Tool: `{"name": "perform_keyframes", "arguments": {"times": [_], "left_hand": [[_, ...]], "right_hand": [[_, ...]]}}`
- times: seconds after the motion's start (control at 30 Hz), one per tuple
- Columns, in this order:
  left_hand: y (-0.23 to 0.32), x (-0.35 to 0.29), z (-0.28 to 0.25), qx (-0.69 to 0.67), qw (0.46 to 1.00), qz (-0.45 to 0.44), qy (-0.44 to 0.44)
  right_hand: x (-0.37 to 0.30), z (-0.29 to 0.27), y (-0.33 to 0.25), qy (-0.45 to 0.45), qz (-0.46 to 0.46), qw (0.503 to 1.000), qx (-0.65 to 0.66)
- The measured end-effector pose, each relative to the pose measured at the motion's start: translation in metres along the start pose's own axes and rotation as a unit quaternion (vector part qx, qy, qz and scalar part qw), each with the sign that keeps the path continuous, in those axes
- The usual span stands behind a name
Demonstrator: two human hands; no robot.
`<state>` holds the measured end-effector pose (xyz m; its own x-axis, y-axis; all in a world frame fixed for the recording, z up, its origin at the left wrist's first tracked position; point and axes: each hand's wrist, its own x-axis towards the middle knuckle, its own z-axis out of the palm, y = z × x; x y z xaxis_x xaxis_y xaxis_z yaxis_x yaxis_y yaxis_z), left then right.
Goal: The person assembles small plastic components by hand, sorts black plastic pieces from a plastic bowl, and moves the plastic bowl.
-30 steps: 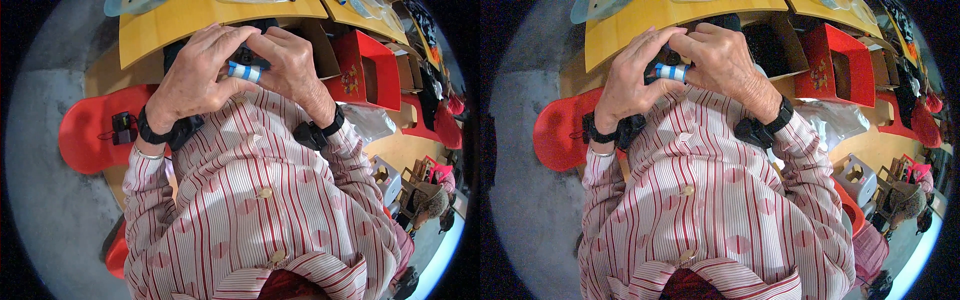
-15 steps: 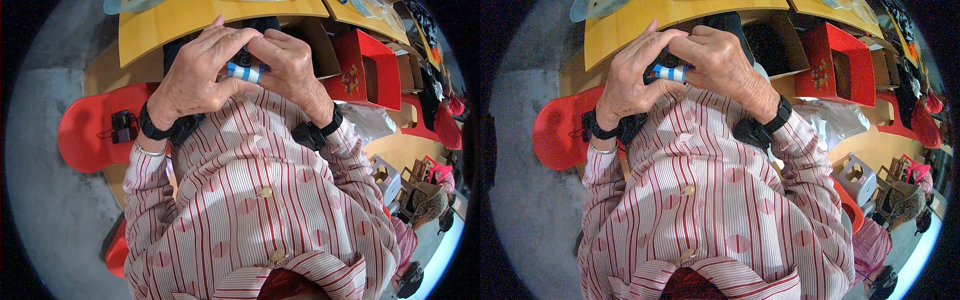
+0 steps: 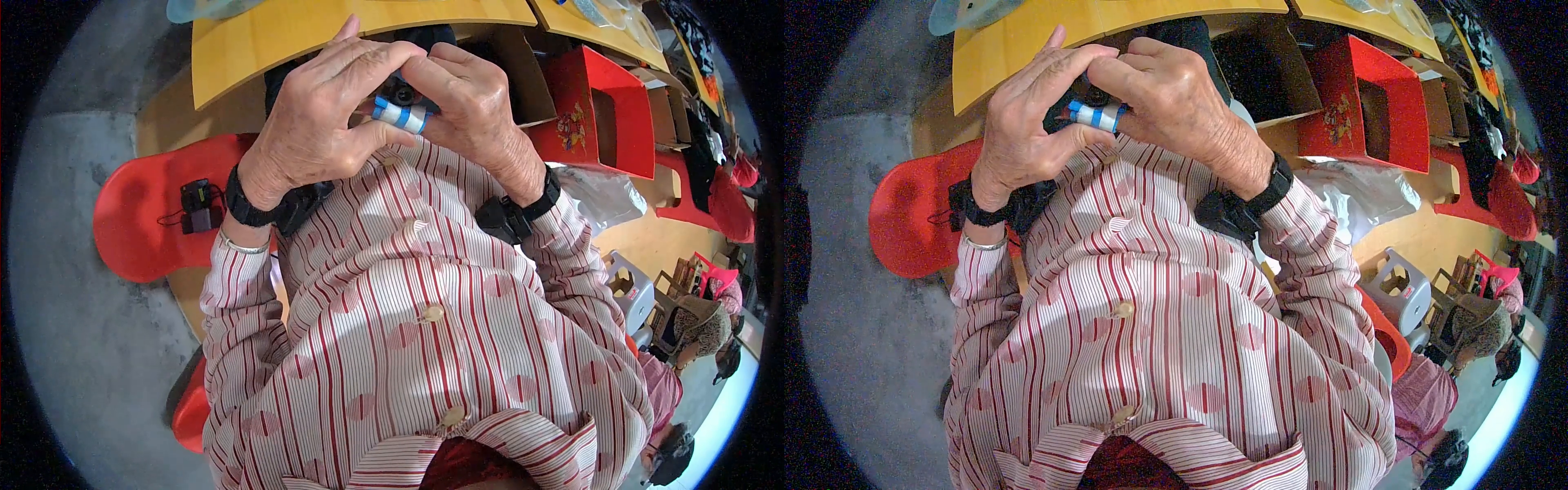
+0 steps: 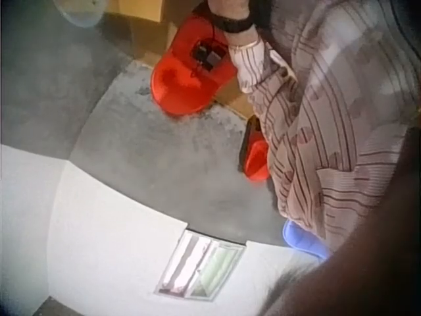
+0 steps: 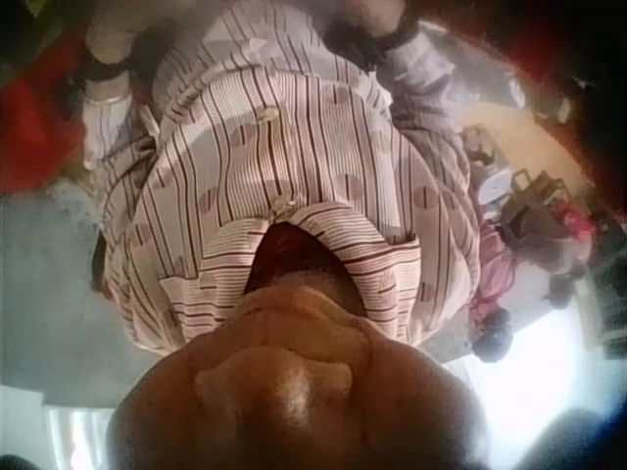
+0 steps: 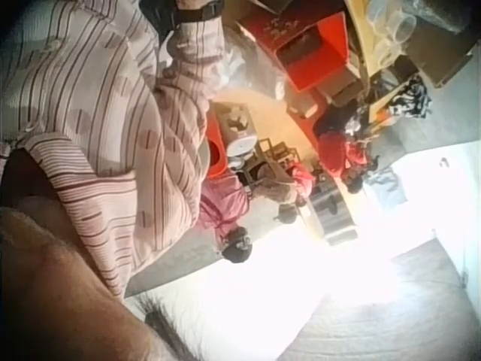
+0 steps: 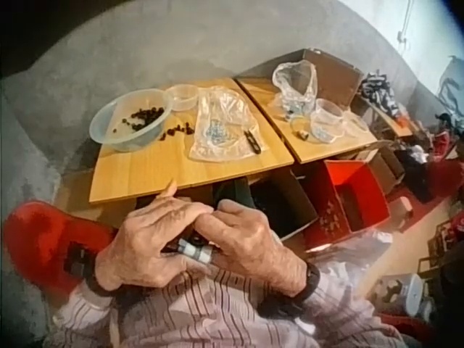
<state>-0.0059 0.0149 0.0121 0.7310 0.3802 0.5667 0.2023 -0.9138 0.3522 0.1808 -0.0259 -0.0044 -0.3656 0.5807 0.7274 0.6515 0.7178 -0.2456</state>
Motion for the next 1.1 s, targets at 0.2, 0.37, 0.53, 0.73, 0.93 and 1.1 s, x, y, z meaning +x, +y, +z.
{"name": "perform_keyframes", "arguments": {"times": [0.2, 0.37, 0.53, 0.73, 0.93, 1.1], "left_hand": [[0.0006, 0.0017, -0.0038, -0.010, 0.999, -0.030, -0.016], [0.0013, -0.0005, 0.0011, -0.009, 1.000, -0.021, -0.016], [0.0003, 0.0012, -0.0020, 0.007, 0.999, -0.010, -0.031], [-0.0029, 0.0009, 0.0008, -0.018, 1.000, -0.002, -0.011], [-0.0040, 0.0008, 0.0016, -0.017, 1.000, 0.007, 0.012], [0.0004, 0.0049, -0.0029, 0.021, 0.999, -0.033, 0.000]], "right_hand": [[0.0058, -0.0026, 0.0012, -0.008, 0.010, 1.000, 0.008], [0.0018, -0.0017, 0.0005, 0.001, 0.006, 1.000, 0.009], [-0.0004, -0.0005, 0.0006, -0.007, 0.003, 1.000, 0.000], [0.0001, 0.0004, 0.0037, 0.003, -0.006, 1.000, 0.009], [0.0028, -0.0011, 0.0030, 0.002, -0.023, 1.000, -0.007], [0.0066, 0.0018, 0.0046, 0.014, 0.005, 1.000, -0.028]]}}
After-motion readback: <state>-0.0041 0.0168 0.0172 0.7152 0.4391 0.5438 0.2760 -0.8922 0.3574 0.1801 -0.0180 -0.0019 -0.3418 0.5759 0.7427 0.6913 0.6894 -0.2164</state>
